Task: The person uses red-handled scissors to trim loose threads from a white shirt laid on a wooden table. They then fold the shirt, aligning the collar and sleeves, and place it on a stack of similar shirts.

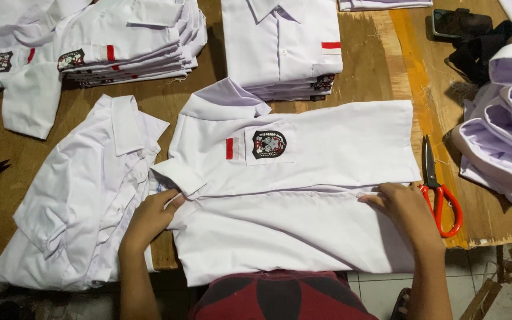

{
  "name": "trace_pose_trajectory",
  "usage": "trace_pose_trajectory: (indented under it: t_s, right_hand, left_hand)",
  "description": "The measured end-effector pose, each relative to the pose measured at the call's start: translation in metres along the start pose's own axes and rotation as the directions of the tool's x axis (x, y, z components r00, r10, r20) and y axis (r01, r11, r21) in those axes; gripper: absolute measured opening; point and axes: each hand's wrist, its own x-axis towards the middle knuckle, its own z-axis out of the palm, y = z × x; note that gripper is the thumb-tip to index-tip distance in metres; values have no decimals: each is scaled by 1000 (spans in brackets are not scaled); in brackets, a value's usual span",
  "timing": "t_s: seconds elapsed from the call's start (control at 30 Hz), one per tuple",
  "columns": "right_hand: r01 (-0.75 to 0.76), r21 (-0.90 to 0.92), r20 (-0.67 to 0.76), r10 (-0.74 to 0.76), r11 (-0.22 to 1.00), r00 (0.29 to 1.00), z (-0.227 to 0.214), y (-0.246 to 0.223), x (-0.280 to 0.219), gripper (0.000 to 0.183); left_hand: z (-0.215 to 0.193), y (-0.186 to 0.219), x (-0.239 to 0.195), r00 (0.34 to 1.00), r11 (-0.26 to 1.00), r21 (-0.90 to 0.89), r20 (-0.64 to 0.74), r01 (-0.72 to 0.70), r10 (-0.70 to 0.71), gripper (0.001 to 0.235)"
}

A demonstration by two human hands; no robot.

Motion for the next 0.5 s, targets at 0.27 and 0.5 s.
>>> trace_pose_trajectory:
  t_s: [0.27, 0.5]
  right_hand:
    - [-80, 348, -346, 207, 934, 915, -1, 55, 32, 43]
    - [-235, 215, -319, 295, 948, 901, 17, 48, 112, 54]
  left_hand:
    - [-9, 9, 13, 999, 924, -381, 28, -22, 35, 56]
    - [14, 52, 34, 984, 973, -213, -130, 91, -120, 56]
